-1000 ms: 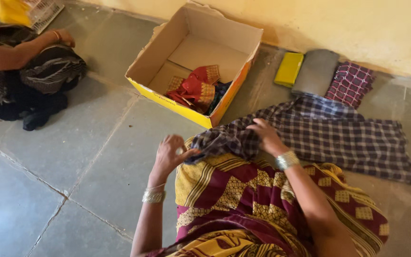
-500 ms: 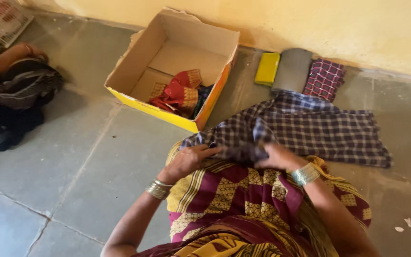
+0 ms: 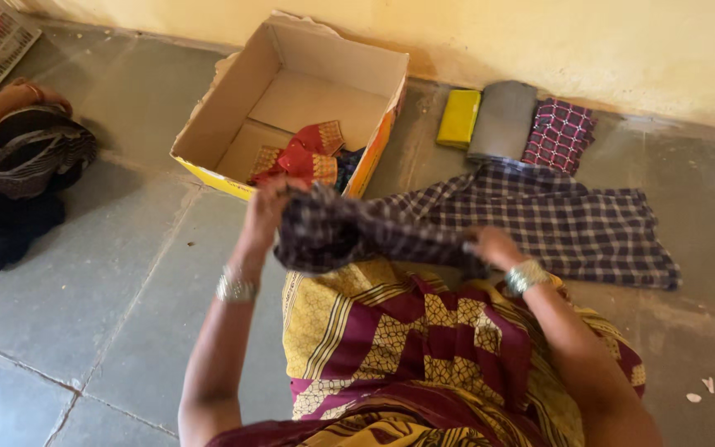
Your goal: The person sits on the floor and folds several pieces of clothing, including a checkered shirt and a red patterned cloth, placing them in a neat stack beside a cardboard box.
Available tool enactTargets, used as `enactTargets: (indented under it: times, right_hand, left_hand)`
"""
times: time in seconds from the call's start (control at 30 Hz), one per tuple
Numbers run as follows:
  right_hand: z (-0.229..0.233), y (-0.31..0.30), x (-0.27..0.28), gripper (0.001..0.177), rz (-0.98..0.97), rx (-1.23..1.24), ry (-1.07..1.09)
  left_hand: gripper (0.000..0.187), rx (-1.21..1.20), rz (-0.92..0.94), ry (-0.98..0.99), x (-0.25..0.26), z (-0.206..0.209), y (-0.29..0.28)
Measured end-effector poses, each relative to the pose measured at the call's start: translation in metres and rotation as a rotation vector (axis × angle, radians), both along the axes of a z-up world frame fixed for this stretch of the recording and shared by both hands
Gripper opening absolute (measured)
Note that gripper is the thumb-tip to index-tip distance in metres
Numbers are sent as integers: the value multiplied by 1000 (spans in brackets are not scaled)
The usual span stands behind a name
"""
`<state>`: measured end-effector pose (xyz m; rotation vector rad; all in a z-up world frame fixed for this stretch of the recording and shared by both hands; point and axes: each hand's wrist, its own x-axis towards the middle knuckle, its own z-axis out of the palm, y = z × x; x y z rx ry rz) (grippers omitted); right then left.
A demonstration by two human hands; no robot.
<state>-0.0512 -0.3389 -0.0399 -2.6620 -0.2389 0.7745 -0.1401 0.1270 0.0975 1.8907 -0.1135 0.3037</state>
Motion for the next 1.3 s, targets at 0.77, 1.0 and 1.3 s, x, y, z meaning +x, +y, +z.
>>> enactTargets:
  times: [0.77,1.0,1.3]
  right_hand:
    - [81,58,83,12,299,254,-1215]
    - [61,45,61,11,257,287,-1194]
    - [176,67,46,8,179,553,-1278]
  left_hand:
    - [50,1148,1,-38,72,-62,-83]
    - [55,1052,59,-206,102,-78,-84]
    - [28,1390,-300,155,184,-171,-133]
